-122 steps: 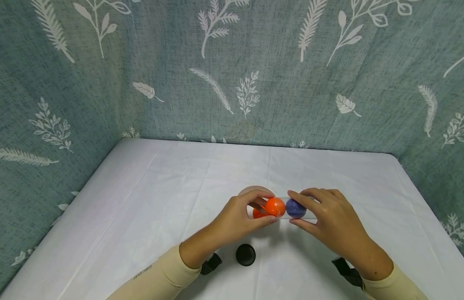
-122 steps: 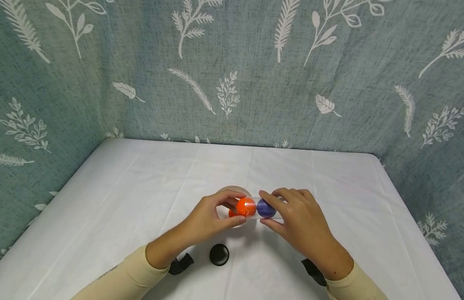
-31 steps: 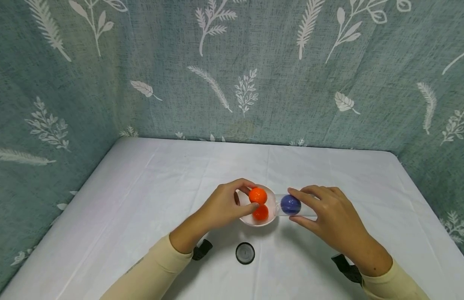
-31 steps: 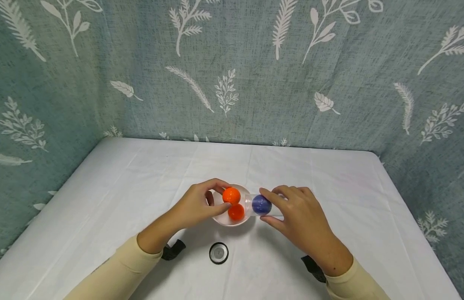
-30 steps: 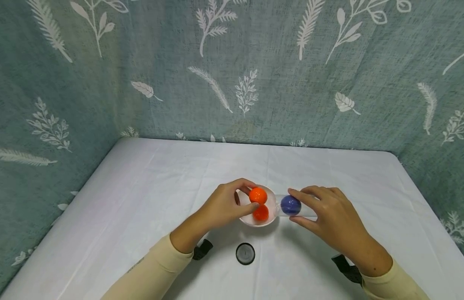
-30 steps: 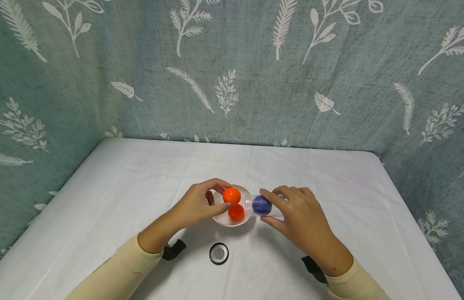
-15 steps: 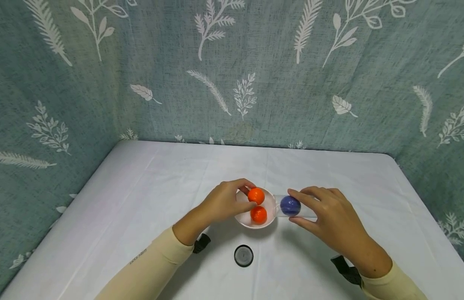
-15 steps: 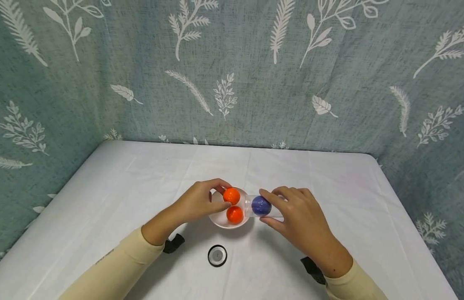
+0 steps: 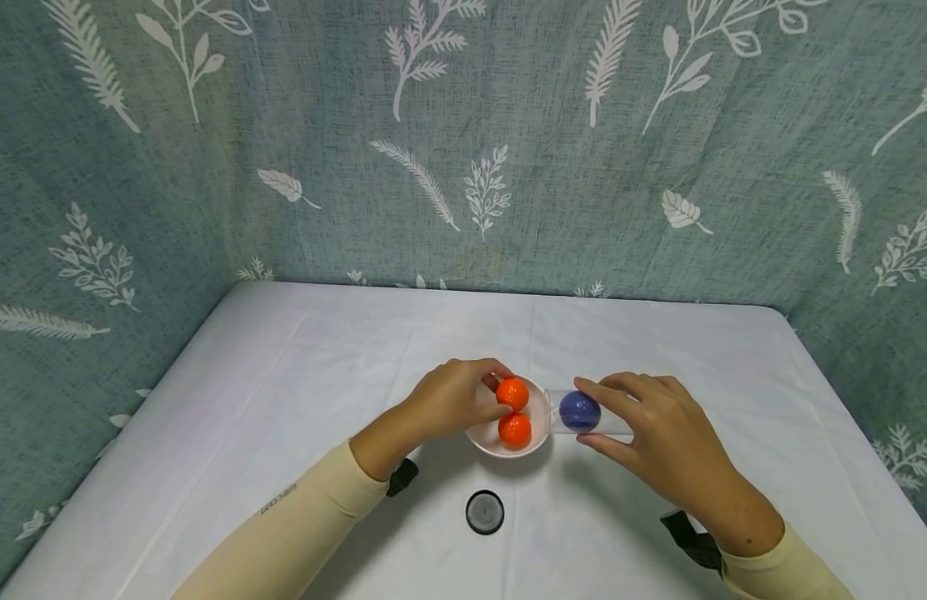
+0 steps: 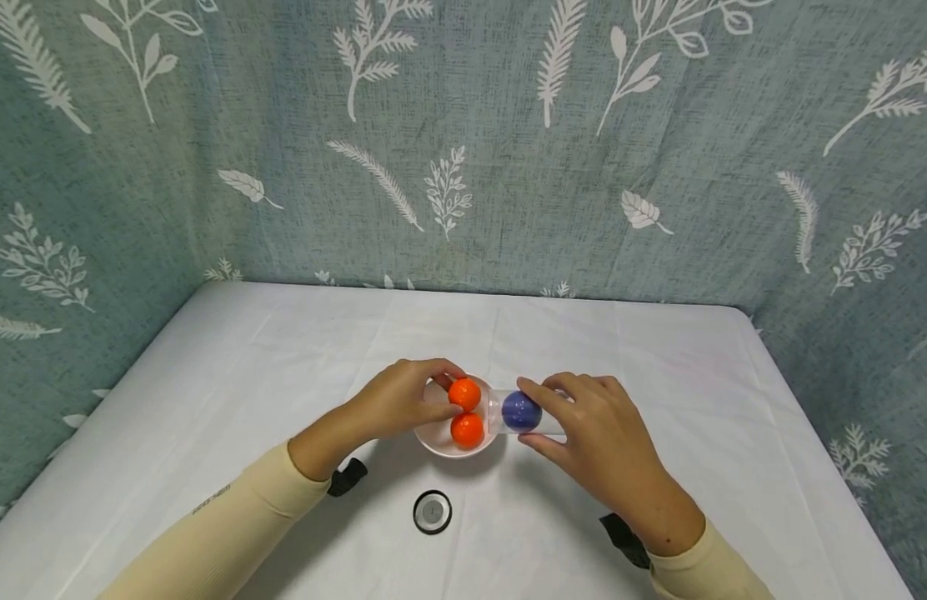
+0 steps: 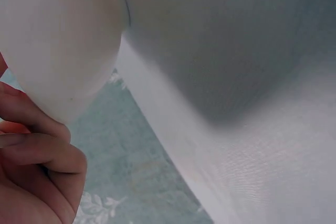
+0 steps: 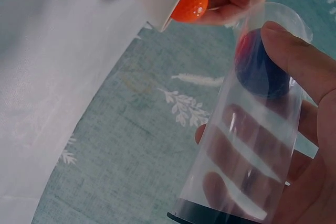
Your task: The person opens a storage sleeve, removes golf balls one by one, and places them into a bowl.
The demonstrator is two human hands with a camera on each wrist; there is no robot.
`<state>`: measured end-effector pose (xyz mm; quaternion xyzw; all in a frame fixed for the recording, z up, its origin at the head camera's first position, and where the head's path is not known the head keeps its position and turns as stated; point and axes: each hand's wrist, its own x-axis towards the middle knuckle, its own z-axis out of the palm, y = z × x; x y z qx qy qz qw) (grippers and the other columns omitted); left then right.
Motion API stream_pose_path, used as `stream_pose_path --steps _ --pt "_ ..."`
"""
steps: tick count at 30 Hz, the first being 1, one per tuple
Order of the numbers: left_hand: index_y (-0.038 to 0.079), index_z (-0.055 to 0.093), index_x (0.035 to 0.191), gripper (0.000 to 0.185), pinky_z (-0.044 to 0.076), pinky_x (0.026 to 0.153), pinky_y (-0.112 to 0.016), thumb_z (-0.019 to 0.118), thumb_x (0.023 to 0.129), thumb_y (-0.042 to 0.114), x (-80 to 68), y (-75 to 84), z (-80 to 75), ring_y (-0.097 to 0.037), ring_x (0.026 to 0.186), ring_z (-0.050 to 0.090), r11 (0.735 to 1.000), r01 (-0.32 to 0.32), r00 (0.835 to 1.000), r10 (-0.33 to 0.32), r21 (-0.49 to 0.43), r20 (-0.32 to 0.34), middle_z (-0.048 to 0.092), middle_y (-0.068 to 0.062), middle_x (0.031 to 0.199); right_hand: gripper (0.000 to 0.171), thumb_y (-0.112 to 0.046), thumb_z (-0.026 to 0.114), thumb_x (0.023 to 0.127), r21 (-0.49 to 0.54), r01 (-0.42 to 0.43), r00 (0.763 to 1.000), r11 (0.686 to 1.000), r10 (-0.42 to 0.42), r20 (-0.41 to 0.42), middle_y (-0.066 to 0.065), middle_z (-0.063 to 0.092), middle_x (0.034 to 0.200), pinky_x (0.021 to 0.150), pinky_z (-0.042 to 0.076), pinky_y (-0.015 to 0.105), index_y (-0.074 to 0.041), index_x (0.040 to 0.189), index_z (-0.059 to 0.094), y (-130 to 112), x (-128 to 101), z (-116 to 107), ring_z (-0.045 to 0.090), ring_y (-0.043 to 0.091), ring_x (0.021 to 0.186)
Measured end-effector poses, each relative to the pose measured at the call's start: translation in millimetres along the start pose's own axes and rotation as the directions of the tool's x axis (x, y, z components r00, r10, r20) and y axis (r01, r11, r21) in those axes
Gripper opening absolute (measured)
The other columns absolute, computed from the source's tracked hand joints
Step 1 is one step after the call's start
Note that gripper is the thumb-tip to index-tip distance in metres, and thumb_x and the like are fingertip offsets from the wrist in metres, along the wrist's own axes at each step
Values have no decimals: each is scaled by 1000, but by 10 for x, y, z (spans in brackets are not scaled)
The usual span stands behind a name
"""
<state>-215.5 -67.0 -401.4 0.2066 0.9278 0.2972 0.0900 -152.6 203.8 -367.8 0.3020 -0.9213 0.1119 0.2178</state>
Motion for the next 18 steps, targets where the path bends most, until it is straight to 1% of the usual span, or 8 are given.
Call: stream_pose_path --steps 5,10,18 --pt "20 68 122 40 51 81 -33 79 86 31 40 28 20 -16 96 68 998 -9 1000 8 57 11 74 7 103 66 -41 91 67 5 11 1000 1000 -11 -13 4 72 101 83 54 48 -21 126 70 9 -6 10 69 23 93" --pt "19 68 123 40 52 79 -31 79 87 33 77 75 34 -16 95 67 994 -3 999 -1 114 33 74 5 105 66 -41 91 66 7 19 1000 1000 -19 -23 5 72 100 81 54 47 -20 125 71 8 -13 13 69 23 93" --pt "19 67 126 41 53 82 -34 77 88 31 70 126 19 -15 98 66 986 4 998 -13 167 55 73 4 110 67 -41 91 66 3 14 1000 1000 -14 -16 6 72 101 84 54 50 -21 126 70 1 -4 11 69 24 95"
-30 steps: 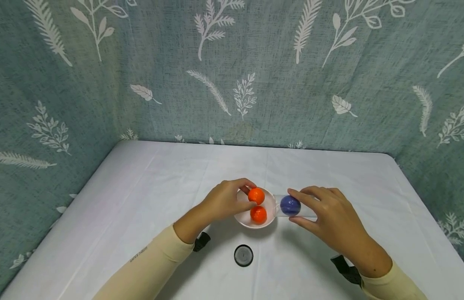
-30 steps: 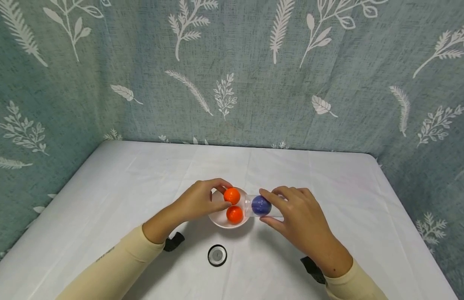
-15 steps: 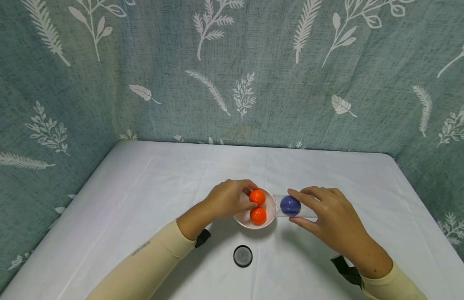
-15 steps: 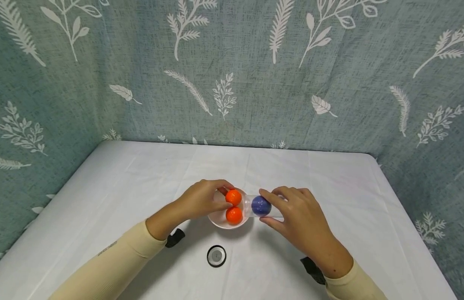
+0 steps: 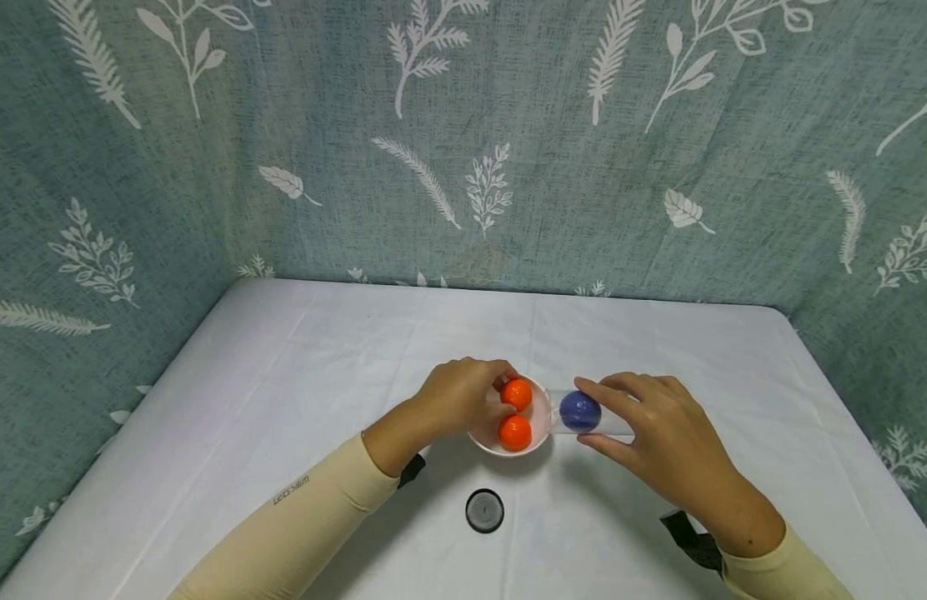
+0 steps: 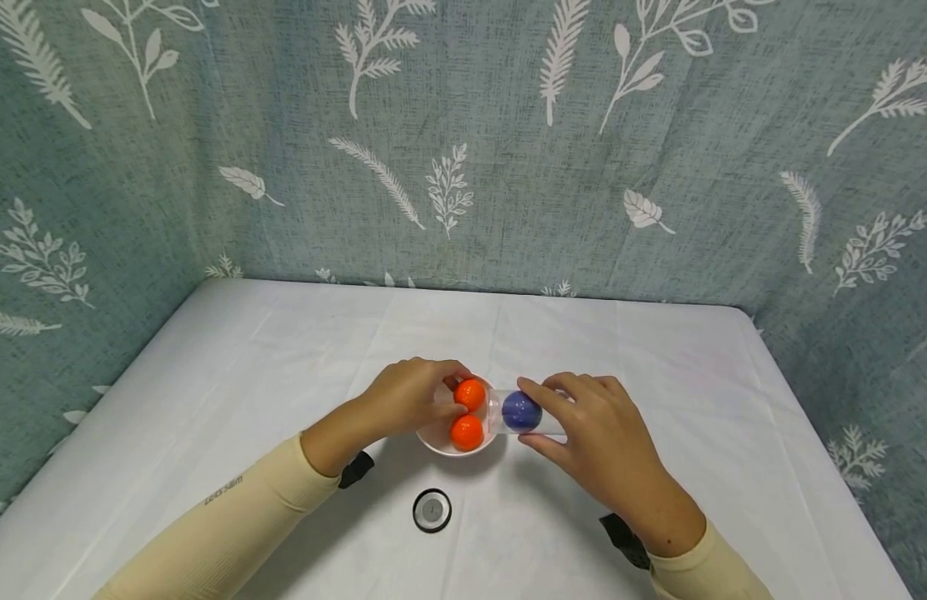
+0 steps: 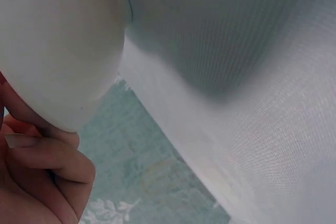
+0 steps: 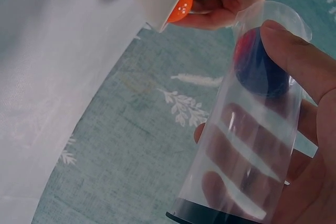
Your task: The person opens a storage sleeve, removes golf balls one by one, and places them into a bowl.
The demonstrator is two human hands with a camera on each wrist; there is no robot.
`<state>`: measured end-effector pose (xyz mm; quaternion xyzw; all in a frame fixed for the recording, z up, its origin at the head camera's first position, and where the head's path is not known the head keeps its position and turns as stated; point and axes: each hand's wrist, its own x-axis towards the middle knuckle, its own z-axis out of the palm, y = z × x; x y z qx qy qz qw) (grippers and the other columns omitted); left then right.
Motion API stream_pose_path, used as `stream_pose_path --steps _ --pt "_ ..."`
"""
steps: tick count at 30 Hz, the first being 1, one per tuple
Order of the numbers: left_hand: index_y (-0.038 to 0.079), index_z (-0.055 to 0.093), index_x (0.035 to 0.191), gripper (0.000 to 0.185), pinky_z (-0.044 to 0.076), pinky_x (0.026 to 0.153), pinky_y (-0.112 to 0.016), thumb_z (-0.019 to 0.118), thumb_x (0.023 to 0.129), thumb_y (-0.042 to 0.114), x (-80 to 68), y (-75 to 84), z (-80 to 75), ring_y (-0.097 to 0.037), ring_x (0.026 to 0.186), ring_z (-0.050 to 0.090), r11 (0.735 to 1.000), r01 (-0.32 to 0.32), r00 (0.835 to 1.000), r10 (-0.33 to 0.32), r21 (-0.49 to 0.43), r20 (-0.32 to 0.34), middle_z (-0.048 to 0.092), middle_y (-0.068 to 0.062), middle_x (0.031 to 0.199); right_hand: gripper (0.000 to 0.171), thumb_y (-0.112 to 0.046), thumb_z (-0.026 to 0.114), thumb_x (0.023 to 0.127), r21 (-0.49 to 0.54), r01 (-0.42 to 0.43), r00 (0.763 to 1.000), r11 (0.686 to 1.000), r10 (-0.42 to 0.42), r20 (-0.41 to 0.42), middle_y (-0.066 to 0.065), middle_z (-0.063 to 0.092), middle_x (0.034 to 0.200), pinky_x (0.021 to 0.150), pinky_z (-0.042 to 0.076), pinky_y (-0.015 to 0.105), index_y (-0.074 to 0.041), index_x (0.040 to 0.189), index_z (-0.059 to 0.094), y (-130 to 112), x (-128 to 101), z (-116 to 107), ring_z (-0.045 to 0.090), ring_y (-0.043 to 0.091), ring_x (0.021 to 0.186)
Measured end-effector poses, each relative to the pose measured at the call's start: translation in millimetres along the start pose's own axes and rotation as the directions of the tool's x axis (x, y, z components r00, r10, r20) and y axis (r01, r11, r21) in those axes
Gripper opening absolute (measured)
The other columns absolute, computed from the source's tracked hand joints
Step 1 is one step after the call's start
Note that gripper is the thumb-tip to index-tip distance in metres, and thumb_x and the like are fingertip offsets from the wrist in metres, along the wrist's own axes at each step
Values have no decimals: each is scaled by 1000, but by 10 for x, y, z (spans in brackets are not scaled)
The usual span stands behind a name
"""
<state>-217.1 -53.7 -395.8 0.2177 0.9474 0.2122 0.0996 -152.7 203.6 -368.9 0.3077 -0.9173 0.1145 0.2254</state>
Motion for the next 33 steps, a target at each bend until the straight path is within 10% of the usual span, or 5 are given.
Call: stream_pose_path --steps 33 --pt "20 69 125 41 51 76 -30 76 88 35 -29 48 -12 -15 97 66 998 65 998 -65 -3 -2 75 7 104 67 -40 91 67 2 -4 1000 1000 4 17 4 72 101 84 54 49 -20 127 70 -8 9 -18 69 22 92"
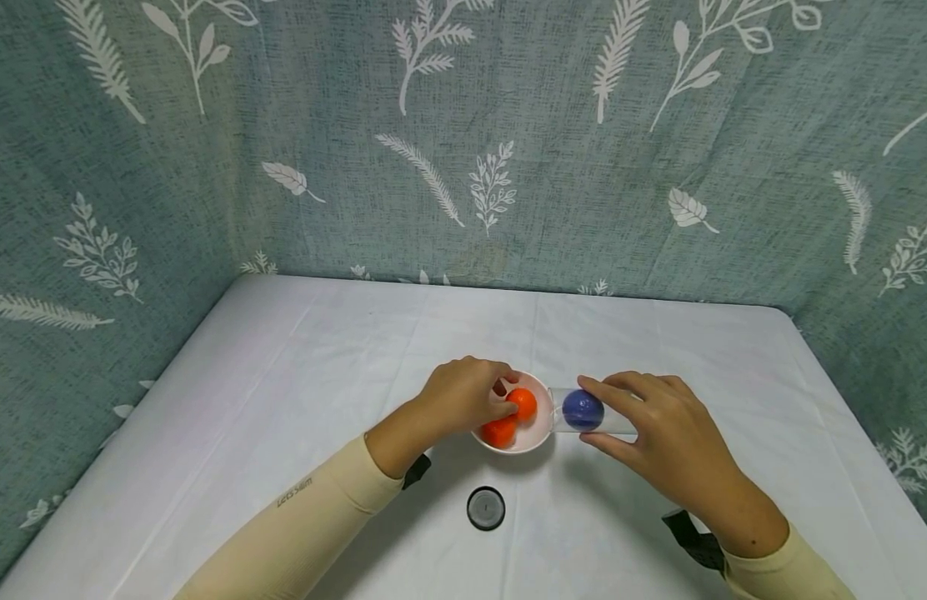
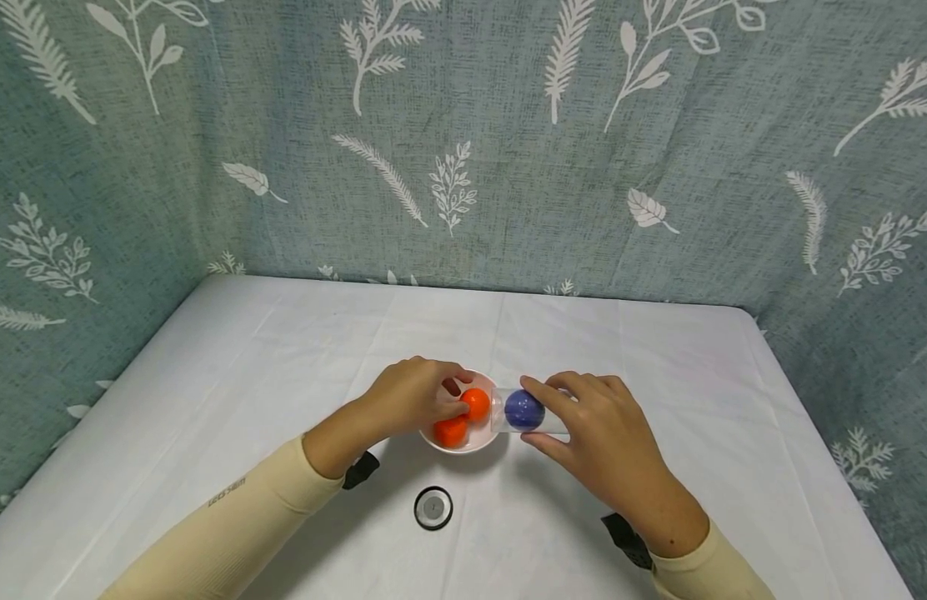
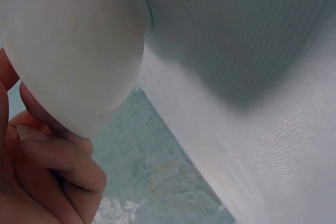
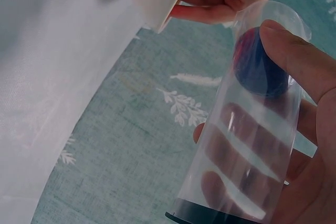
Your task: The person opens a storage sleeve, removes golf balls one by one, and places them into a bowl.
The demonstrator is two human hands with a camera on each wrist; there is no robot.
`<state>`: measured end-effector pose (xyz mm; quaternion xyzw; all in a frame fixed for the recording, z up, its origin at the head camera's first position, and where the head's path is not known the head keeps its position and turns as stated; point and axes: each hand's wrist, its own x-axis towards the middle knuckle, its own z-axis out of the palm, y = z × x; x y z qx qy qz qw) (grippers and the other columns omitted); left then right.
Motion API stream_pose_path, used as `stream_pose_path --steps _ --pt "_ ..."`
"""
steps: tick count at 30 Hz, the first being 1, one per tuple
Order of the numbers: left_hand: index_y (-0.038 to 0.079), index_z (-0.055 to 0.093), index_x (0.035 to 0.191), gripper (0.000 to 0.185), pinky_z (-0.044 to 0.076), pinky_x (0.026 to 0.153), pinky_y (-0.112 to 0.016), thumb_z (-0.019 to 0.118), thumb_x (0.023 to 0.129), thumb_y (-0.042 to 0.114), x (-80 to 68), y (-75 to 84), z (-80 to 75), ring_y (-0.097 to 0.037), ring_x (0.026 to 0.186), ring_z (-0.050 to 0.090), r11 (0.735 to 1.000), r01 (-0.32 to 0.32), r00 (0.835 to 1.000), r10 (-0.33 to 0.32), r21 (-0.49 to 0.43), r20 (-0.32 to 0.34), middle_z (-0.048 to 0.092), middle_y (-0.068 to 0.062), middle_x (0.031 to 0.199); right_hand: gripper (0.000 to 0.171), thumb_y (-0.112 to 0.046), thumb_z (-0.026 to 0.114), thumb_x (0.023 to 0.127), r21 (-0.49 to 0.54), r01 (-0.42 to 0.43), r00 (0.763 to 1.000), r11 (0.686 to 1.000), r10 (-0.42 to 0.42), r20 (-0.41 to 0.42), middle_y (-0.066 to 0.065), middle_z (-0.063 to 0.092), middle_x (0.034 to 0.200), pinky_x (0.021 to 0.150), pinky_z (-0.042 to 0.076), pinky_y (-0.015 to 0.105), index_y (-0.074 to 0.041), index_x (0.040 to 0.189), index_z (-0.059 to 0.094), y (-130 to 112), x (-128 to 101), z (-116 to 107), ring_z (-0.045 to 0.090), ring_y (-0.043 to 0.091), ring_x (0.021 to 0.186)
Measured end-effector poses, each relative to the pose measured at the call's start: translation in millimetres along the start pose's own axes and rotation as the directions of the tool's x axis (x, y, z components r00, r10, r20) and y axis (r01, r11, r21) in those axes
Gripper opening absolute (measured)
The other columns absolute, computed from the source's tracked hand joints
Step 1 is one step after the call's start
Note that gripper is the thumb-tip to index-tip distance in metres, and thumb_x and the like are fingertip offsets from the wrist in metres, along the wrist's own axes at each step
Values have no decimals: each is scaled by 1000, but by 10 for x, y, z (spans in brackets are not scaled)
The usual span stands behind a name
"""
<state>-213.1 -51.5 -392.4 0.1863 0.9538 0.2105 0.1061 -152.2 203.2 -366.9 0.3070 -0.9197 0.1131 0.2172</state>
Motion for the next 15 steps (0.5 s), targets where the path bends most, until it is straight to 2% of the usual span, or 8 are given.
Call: stream_pose_path --steps 3,9,15 --pt "21 69 125 38 50 76 -30 75 89 34 -29 -6 0 -15 98 66 1000 -15 1000 15 -8 -28 75 9 104 67 -40 91 67 0 5 1000 1000 -5 -3 4 72 101 84 54 49 -20 126 70 1 -1 3 69 22 92" --pt "23 72 120 32 50 72 -29 75 90 34 -108 -10 4 -16 94 67 997 -64 991 59 -34 -123 75 8 102 66 -39 91 67 6 15 1000 1000 -15 -12 4 72 101 83 54 49 -19 126 70 -3 0 7 69 23 92" --pt "23 74 115 27 51 76 -30 75 90 32 -205 43 -3 -15 96 68 982 -132 973 103 -133 -206 75 7 104 66 -38 91 66 16 38 999 999 -37 -30 4 72 100 82 54 49 -19 126 70 1 -7 17 69 22 91"
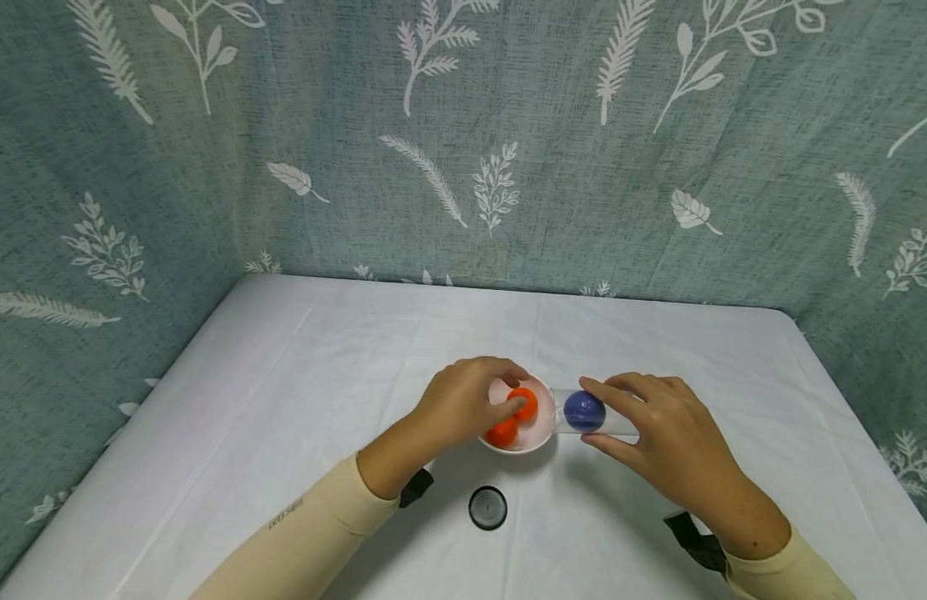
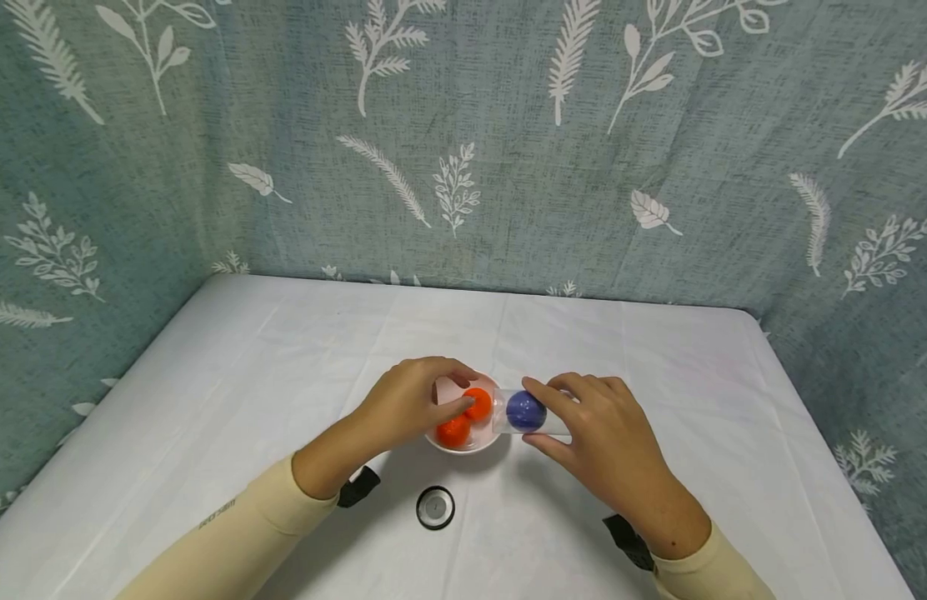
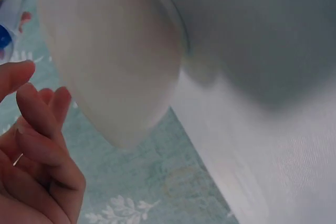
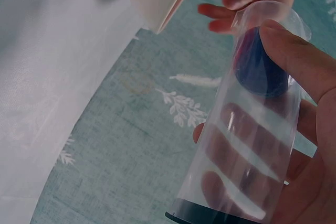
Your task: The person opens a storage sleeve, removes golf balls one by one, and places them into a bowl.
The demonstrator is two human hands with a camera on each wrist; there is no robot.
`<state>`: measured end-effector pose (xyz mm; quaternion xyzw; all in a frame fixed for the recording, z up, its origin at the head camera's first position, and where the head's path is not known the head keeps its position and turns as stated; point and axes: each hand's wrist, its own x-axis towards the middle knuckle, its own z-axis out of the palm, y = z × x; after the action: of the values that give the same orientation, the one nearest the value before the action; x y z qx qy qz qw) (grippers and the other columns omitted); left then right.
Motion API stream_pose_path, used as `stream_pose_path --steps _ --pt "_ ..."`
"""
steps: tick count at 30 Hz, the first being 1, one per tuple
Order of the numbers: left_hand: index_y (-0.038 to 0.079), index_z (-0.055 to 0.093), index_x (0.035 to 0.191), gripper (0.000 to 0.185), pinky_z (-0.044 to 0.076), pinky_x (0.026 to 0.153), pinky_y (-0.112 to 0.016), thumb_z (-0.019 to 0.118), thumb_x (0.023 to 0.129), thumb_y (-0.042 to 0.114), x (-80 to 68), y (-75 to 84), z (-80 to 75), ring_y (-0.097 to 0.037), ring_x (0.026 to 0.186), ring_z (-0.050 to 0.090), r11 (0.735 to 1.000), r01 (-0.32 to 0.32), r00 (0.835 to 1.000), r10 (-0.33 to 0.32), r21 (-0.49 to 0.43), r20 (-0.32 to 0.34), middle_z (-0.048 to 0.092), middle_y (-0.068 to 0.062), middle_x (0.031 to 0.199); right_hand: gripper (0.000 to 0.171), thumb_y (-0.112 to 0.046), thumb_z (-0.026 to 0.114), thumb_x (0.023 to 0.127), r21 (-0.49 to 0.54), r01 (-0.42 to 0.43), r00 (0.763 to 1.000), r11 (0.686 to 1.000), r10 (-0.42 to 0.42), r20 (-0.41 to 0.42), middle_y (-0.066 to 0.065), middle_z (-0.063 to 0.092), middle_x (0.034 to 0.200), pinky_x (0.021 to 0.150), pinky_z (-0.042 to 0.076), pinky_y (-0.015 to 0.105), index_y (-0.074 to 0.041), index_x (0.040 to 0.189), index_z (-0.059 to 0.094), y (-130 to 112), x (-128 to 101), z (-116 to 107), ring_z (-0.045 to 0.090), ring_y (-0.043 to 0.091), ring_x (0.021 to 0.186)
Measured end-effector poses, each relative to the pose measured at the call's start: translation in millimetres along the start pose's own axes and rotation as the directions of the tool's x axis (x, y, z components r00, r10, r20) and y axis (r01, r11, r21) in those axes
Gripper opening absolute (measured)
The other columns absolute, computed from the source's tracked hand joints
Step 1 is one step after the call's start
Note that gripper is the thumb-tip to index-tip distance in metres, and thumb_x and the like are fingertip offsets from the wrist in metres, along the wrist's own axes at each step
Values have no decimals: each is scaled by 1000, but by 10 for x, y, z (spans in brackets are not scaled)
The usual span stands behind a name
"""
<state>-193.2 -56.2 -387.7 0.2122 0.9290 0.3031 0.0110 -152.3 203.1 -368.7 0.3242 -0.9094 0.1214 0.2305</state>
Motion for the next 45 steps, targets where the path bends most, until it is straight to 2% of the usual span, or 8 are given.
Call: stream_pose_path --steps 6,9,18,24,29,35,41,45 --pt "22 74 114 25 44 55 -22 75 90 29 -114 83 3 -8 64 56 995 -47 997 42 -85 -63 73 5 102 66 -37 91 66 4 13 1000 1000 -13 -7 4 72 100 81 53 48 -17 125 70 -3 0 3 69 21 90" --pt "24 74 115 25 44 52 -21 76 90 28 -161 114 13 -4 59 52 992 -65 995 56 -110 -84 72 5 103 66 -37 91 65 -1 11 1000 1000 -11 -4 4 72 100 81 54 49 -17 125 70 -6 1 1 69 22 90" --pt "24 72 114 25 49 57 -21 77 89 23 -234 136 67 -5 62 54 976 -118 986 94 -182 -136 71 9 98 63 -43 87 71 -1 34 999 999 -34 -17 4 72 101 81 53 48 -19 126 70 -11 -6 3 69 22 92" --pt "19 71 113 27 51 63 -19 79 88 21 -255 149 95 -11 72 60 951 -203 970 162 -231 -184 72 6 99 59 -50 82 77 0 46 999 999 -46 -29 5 72 101 81 54 48 -18 126 70 -24 -1 -1 69 23 93" --pt "16 71 114 27 52 67 -18 78 89 23 -295 188 106 -7 83 62 938 -241 962 197 -248 -190 69 7 113 60 -64 60 89 2 53 998 999 -53 -44 5 72 101 81 54 48 -18 126 70 -32 -6 -9 69 23 92" --pt "15 72 113 25 53 68 -18 77 90 24 -331 214 120 -8 88 64 932 -240 964 197 -270 -178 65 6 121 72 -71 33 93 7 54 997 998 -54 -54 5 72 100 79 54 48 -18 125 71 -70 -12 -9 69 22 91" --pt "11 76 107 22 52 69 -17 78 89 23 -342 219 124 -8 95 60 922 -267 957 219 -280 -192 66 4 120 71 -70 35 93 19 62 996 998 -60 -65 5 71 101 78 53 46 -18 125 71 -90 -17 0 69 22 91" --pt "11 76 110 24 53 68 -17 79 88 21 -342 210 125 -10 90 60 921 -265 957 216 -286 -193 67 4 117 68 -70 41 92 20 63 996 998 -62 -56 4 71 101 80 53 46 -19 126 70 -97 -16 -9 69 22 92"
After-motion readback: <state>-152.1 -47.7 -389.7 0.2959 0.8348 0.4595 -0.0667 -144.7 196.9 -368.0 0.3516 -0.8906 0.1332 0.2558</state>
